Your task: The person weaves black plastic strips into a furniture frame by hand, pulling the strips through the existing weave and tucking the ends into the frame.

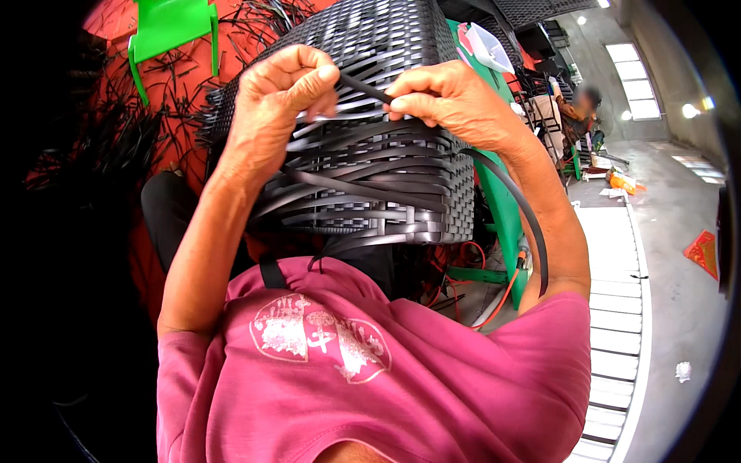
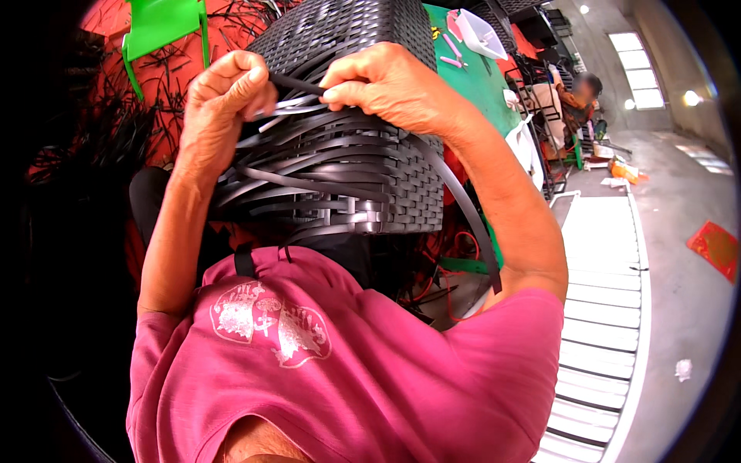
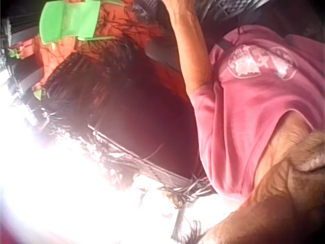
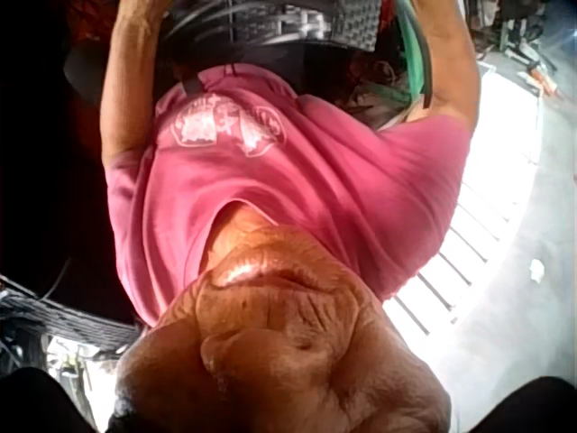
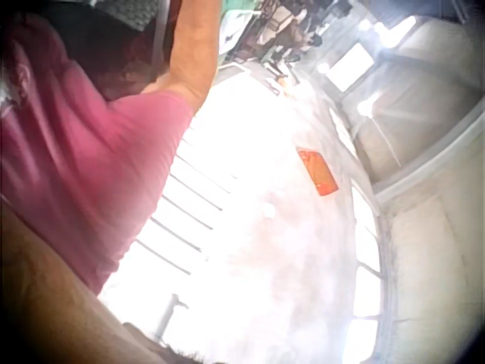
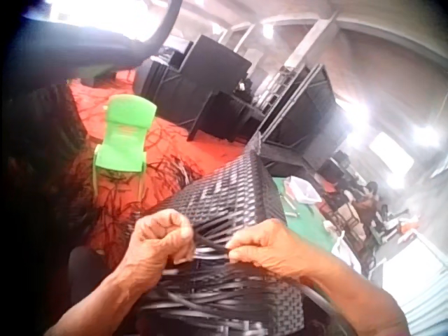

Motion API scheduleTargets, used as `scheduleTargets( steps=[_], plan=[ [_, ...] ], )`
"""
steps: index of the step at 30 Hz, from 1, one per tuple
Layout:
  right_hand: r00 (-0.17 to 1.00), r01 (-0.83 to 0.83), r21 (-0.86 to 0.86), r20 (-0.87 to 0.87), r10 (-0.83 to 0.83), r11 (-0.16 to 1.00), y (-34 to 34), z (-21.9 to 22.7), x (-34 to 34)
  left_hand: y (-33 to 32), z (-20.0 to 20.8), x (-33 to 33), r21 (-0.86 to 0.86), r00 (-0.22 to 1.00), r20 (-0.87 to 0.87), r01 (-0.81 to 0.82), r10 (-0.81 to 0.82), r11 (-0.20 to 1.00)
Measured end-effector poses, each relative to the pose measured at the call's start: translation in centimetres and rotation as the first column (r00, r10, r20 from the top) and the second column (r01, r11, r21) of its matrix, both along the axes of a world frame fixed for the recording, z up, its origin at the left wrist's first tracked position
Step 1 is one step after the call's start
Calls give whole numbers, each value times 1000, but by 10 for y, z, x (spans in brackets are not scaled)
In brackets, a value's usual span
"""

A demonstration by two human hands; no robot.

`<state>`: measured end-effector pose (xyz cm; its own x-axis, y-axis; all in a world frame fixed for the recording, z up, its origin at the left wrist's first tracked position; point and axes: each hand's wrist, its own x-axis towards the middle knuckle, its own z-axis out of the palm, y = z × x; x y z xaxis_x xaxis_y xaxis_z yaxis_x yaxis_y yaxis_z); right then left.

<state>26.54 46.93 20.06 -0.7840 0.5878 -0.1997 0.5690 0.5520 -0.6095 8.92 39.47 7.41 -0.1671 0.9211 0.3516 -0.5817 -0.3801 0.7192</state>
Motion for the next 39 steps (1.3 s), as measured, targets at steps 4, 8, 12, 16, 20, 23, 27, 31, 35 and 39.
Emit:
scheduleTargets(
  steps=[4,8,12,16,20,23,27,31,35,39],
  plan=[
    [907,306,-306,-193,-373,902,-2,9,6,-4,-31,33,-302,1000,1,-13,14,953],
    [950,309,-3,-41,-309,951,-8,18,7,-3,-44,56,-396,985,-128,56,-115,917],
    [984,178,183,-49,-172,967,-18,16,2,-1,-23,64,-408,932,-356,-88,-70,909],
    [980,189,56,-69,-185,980,-19,20,-10,9,-17,64,-392,865,-490,-113,-103,913],
    [967,97,259,203,-152,961,-23,24,-8,7,-9,57,-387,857,-496,-74,-140,919],
    [943,-77,422,326,-72,903,-25,25,-14,6,-12,54,-378,860,-487,-52,-150,924],
    [901,-259,476,433,33,840,-22,17,-20,5,-16,54,-350,863,-488,-53,-134,935],
    [900,-250,403,433,57,880,-14,-2,-18,4,-16,55,-346,874,-465,-34,-140,937],
    [909,-188,375,417,15,908,-15,-9,-20,3,-30,57,-417,975,-44,182,-220,891],
    [997,29,428,55,-58,903,-17,-7,-7,5,-43,52,-445,959,-4,252,-283,860]
  ],
)
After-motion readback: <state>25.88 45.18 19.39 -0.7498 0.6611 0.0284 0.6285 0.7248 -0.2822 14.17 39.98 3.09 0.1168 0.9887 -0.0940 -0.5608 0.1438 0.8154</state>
